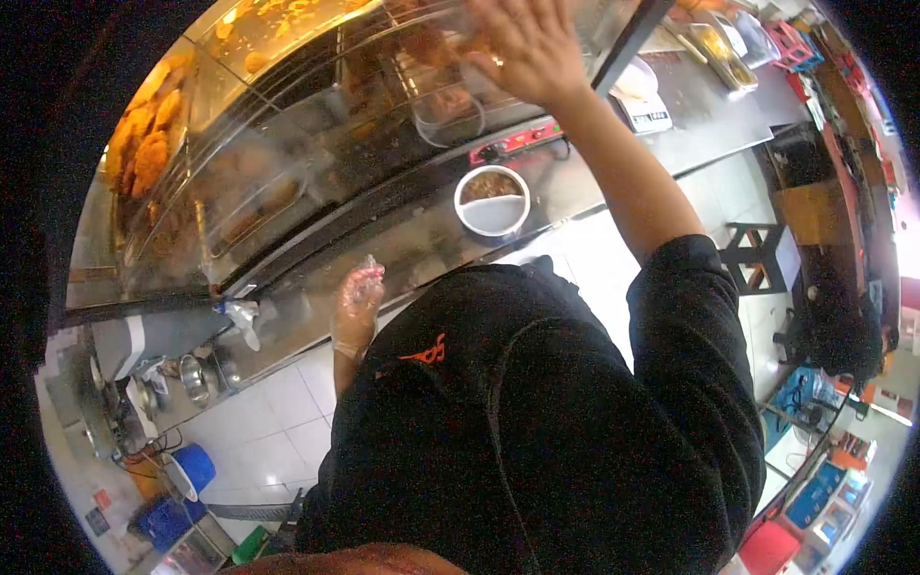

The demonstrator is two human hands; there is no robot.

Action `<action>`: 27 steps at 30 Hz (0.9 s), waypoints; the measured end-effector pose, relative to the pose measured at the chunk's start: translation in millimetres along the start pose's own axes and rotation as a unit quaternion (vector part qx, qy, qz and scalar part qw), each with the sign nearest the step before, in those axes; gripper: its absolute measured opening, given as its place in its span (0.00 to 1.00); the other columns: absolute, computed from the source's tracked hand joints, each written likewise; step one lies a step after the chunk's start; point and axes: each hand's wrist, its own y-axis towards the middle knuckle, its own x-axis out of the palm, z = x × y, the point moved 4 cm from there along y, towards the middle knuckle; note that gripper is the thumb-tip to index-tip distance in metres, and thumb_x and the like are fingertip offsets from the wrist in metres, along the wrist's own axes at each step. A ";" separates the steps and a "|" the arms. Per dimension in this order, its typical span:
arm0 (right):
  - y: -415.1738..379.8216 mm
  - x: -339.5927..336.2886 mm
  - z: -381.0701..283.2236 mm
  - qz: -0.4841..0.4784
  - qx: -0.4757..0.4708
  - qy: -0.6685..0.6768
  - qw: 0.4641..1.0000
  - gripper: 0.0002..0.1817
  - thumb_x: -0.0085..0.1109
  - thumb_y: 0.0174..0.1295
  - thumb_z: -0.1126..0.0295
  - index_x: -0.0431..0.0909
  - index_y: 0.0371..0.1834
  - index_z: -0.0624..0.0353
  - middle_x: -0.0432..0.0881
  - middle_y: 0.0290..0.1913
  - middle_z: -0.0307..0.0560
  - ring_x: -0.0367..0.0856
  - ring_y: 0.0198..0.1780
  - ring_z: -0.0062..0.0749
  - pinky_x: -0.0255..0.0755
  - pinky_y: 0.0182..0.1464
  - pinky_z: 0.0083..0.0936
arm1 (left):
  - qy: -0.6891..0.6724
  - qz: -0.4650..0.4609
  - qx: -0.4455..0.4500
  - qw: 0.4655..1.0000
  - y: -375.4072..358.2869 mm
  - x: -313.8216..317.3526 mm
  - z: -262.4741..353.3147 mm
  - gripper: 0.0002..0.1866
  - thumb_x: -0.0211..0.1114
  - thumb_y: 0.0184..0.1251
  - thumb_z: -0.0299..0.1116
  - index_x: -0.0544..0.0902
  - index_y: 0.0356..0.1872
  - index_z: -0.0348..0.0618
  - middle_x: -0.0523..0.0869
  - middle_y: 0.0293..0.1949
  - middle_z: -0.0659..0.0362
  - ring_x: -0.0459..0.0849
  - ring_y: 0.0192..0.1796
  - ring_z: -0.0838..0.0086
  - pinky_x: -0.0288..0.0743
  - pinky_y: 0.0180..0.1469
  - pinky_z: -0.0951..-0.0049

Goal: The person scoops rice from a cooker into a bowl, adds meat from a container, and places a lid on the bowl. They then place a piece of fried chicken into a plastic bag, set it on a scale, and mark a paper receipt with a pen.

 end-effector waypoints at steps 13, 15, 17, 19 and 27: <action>-247.0 -26.5 81.8 -0.056 0.275 0.209 0.937 0.40 0.68 0.53 0.66 0.59 0.70 0.57 0.66 0.68 0.57 0.65 0.67 0.56 0.65 0.65 0.43 | 0.010 -0.113 -0.344 0.932 91.2 195.8 -66.4 0.24 0.56 0.69 0.50 0.79 0.41 0.33 0.82 0.21 0.57 0.77 0.15 0.74 0.73 0.17 0.75; -333.1 -58.6 95.2 -0.155 0.384 0.201 0.888 0.39 0.66 0.54 0.67 0.59 0.70 0.55 0.66 0.67 0.57 0.65 0.67 0.56 0.66 0.65 0.43 | -0.095 -0.040 -0.349 0.931 95.9 204.0 -107.9 0.21 0.53 0.69 0.46 0.80 0.39 0.34 0.82 0.21 0.56 0.79 0.16 0.72 0.72 0.15 0.75; -428.3 -100.2 107.6 -0.194 0.472 0.170 0.843 0.36 0.64 0.57 0.66 0.59 0.70 0.56 0.66 0.67 0.58 0.66 0.66 0.56 0.65 0.65 0.42 | -0.124 0.007 -0.339 0.933 107.2 207.0 -114.0 0.20 0.51 0.68 0.43 0.80 0.40 0.33 0.82 0.22 0.54 0.80 0.16 0.70 0.71 0.14 0.75; -521.2 -151.8 118.4 -0.230 0.572 0.150 0.773 0.35 0.63 0.59 0.65 0.60 0.69 0.56 0.67 0.64 0.60 0.67 0.65 0.57 0.67 0.63 0.41 | -0.086 0.007 -0.315 0.945 112.0 216.2 -98.6 0.21 0.48 0.67 0.42 0.80 0.40 0.31 0.82 0.22 0.53 0.79 0.15 0.69 0.70 0.13 0.75; -767.7 -326.5 153.0 -0.132 0.755 -0.009 0.642 0.35 0.62 0.55 0.77 0.60 0.68 0.62 0.72 0.55 0.57 0.77 0.49 0.45 0.74 0.51 0.35 | -0.016 -0.137 -0.284 0.949 129.0 405.0 16.7 0.18 0.46 0.64 0.35 0.78 0.42 0.32 0.83 0.23 0.52 0.78 0.16 0.72 0.70 0.13 0.75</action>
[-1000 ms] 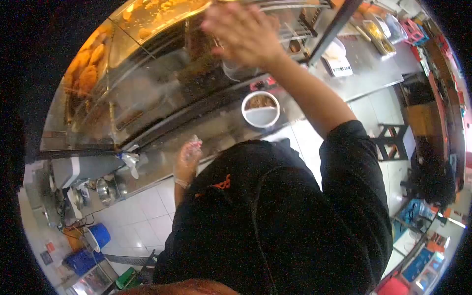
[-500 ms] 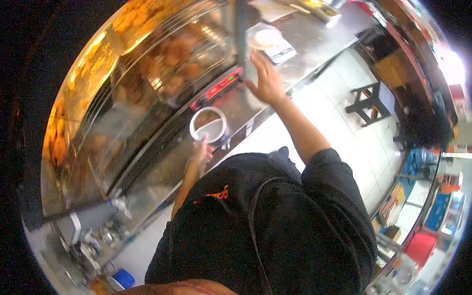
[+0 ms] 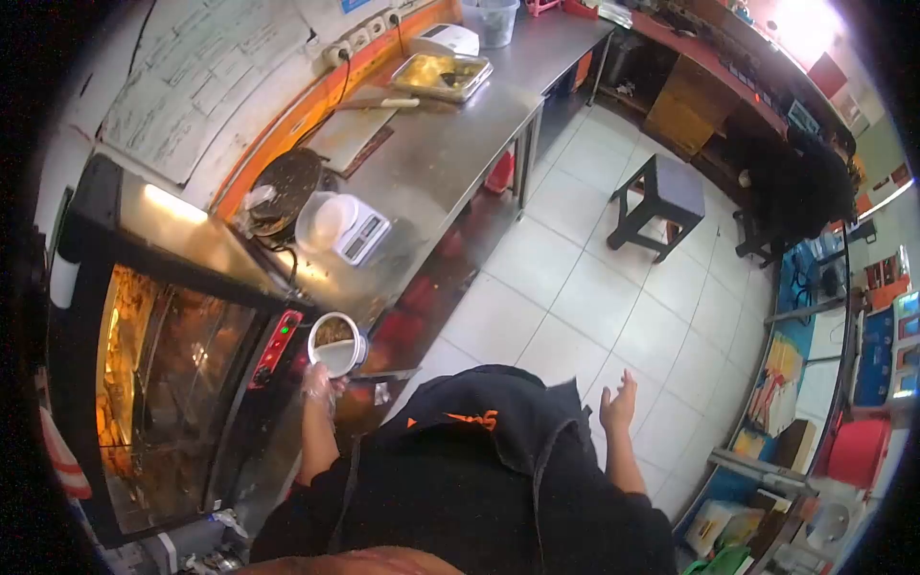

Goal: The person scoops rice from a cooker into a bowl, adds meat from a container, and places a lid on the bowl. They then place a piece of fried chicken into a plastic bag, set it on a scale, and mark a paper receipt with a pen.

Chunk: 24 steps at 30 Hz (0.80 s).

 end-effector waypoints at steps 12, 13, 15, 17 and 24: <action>315.1 12.1 20.4 -0.021 0.052 0.010 0.998 0.34 0.65 0.55 0.74 0.62 0.67 0.60 0.73 0.55 0.55 0.78 0.46 0.40 0.74 0.49 0.34 | 0.109 -0.146 0.105 0.978 169.8 430.6 249.2 0.18 0.44 0.72 0.35 0.80 0.33 0.33 0.81 0.19 0.53 0.78 0.17 0.71 0.72 0.17 0.71; 339.5 15.8 20.1 -0.022 0.056 0.011 0.998 0.34 0.65 0.55 0.74 0.63 0.66 0.60 0.74 0.53 0.54 0.78 0.43 0.39 0.74 0.48 0.33 | 0.101 -0.158 0.105 0.977 194.8 464.0 267.5 0.18 0.45 0.72 0.35 0.80 0.34 0.32 0.82 0.20 0.52 0.79 0.17 0.70 0.72 0.17 0.70; 371.5 30.1 50.5 -0.019 0.077 0.018 0.997 0.33 0.65 0.56 0.74 0.64 0.65 0.59 0.75 0.51 0.53 0.77 0.39 0.35 0.75 0.46 0.32 | 0.097 -0.190 0.107 0.971 239.3 534.6 307.0 0.17 0.46 0.71 0.34 0.79 0.34 0.31 0.82 0.20 0.51 0.80 0.17 0.69 0.73 0.16 0.69; 381.0 38.0 90.3 -0.008 0.120 -0.021 0.992 0.30 0.66 0.54 0.70 0.67 0.62 0.61 0.78 0.49 0.58 0.80 0.42 0.44 0.75 0.47 0.35 | 0.093 -0.167 0.113 0.975 265.5 595.7 348.6 0.16 0.49 0.70 0.33 0.79 0.34 0.30 0.82 0.20 0.50 0.79 0.15 0.68 0.73 0.15 0.67; 326.6 34.1 167.0 -0.066 0.459 -0.102 0.880 0.24 0.64 0.57 0.64 0.74 0.55 0.63 0.82 0.48 0.61 0.81 0.51 0.51 0.73 0.54 0.42 | 0.102 -0.223 0.062 0.967 399.7 793.8 425.4 0.15 0.48 0.71 0.34 0.78 0.41 0.30 0.82 0.20 0.49 0.79 0.15 0.68 0.72 0.15 0.66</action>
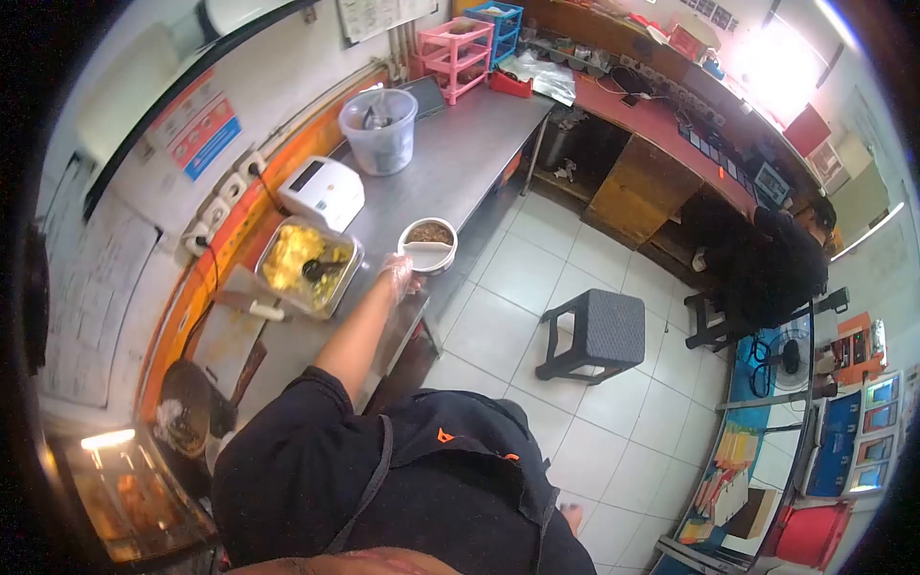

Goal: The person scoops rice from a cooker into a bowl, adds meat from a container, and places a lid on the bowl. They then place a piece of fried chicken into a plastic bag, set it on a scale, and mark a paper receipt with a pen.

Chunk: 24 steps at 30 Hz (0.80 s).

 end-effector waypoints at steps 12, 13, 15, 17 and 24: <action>200.7 -46.6 -253.4 -0.161 -0.029 -0.018 0.986 0.21 0.59 0.59 0.61 0.75 0.49 0.66 0.82 0.46 0.62 0.80 0.50 0.53 0.73 0.51 0.43 | -0.176 0.061 -0.017 0.982 340.2 116.7 34.3 0.16 0.53 0.72 0.35 0.72 0.57 0.41 0.85 0.32 0.49 0.85 0.27 0.66 0.77 0.21 0.69; 234.3 -67.0 -282.3 -0.153 -0.045 -0.020 0.987 0.20 0.58 0.59 0.61 0.76 0.49 0.66 0.82 0.46 0.63 0.80 0.50 0.54 0.73 0.51 0.43 | -0.210 0.081 0.016 0.974 365.3 131.0 43.9 0.16 0.54 0.72 0.35 0.72 0.57 0.43 0.85 0.35 0.51 0.85 0.31 0.67 0.77 0.24 0.71; 308.3 -102.4 -347.4 -0.132 -0.088 -0.028 0.987 0.20 0.57 0.60 0.61 0.76 0.48 0.66 0.82 0.45 0.63 0.80 0.50 0.54 0.73 0.51 0.44 | -0.243 0.100 0.065 0.963 395.5 153.7 69.1 0.16 0.55 0.71 0.35 0.72 0.58 0.44 0.85 0.41 0.54 0.84 0.38 0.70 0.77 0.31 0.73; 381.5 -140.1 -439.6 -0.092 -0.158 -0.033 0.983 0.20 0.56 0.60 0.60 0.76 0.47 0.67 0.82 0.45 0.63 0.80 0.50 0.54 0.73 0.50 0.44 | -0.210 0.073 0.061 0.973 383.0 175.6 114.0 0.16 0.56 0.71 0.36 0.73 0.57 0.46 0.84 0.46 0.58 0.82 0.46 0.72 0.77 0.38 0.74; 372.0 -218.7 -858.2 -0.085 -0.518 0.099 0.846 0.19 0.65 0.57 0.72 0.76 0.53 0.60 0.83 0.44 0.47 0.82 0.43 0.35 0.76 0.45 0.28 | -0.129 -0.286 0.128 0.941 330.3 277.5 196.8 0.25 0.62 0.68 0.47 0.73 0.62 0.49 0.81 0.51 0.58 0.77 0.57 0.68 0.66 0.61 0.65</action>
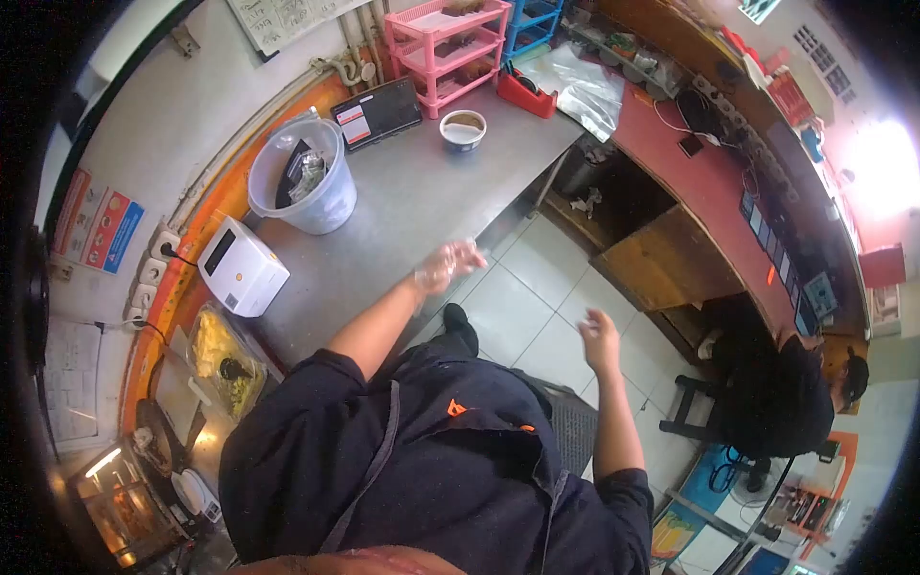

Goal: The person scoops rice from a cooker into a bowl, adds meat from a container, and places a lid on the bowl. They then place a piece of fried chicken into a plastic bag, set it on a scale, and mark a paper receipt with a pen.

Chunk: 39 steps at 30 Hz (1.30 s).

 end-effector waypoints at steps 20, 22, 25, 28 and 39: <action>278.4 135.6 -325.1 -0.162 -0.328 0.035 0.930 0.12 0.48 0.68 0.71 0.81 0.42 0.67 0.85 0.43 0.58 0.83 0.44 0.50 0.74 0.50 0.34 | -0.061 0.041 0.197 0.978 8.4 -59.2 97.4 0.30 0.53 0.75 0.38 0.59 0.73 0.37 0.57 0.75 0.51 0.56 0.76 0.65 0.45 0.76 0.63; 316.3 151.6 -335.7 -0.221 -0.241 -0.011 0.945 0.18 0.42 0.72 0.66 0.82 0.45 0.65 0.85 0.45 0.58 0.82 0.39 0.37 0.73 0.47 0.25 | 0.205 0.130 0.189 0.951 3.9 -51.1 106.8 0.28 0.55 0.72 0.35 0.63 0.71 0.41 0.59 0.74 0.52 0.57 0.76 0.64 0.47 0.76 0.60; 373.5 180.1 -346.7 -0.345 -0.095 0.339 0.870 0.20 0.40 0.74 0.63 0.81 0.36 0.64 0.83 0.40 0.52 0.78 0.47 0.33 0.72 0.51 0.26 | 0.661 0.204 0.017 0.722 5.8 -37.9 135.2 0.25 0.59 0.67 0.31 0.72 0.66 0.48 0.64 0.72 0.51 0.61 0.74 0.60 0.50 0.76 0.56; 342.4 179.1 -357.3 -0.710 -0.252 0.160 0.638 0.18 0.43 0.72 0.64 0.79 0.33 0.64 0.82 0.41 0.49 0.77 0.52 0.35 0.68 0.60 0.32 | 0.501 0.253 -0.139 0.816 12.5 -53.4 115.7 0.22 0.66 0.60 0.35 0.77 0.57 0.46 0.77 0.60 0.51 0.71 0.67 0.57 0.62 0.68 0.55; 284.2 283.5 -277.3 -0.767 -0.486 -0.279 0.311 0.27 0.41 0.71 0.52 0.73 0.63 0.60 0.76 0.59 0.62 0.73 0.64 0.48 0.63 0.66 0.38 | 0.630 0.400 -0.013 0.665 92.8 -90.9 177.9 0.09 0.68 0.45 0.32 0.82 0.30 0.43 0.83 0.41 0.53 0.80 0.47 0.56 0.72 0.50 0.57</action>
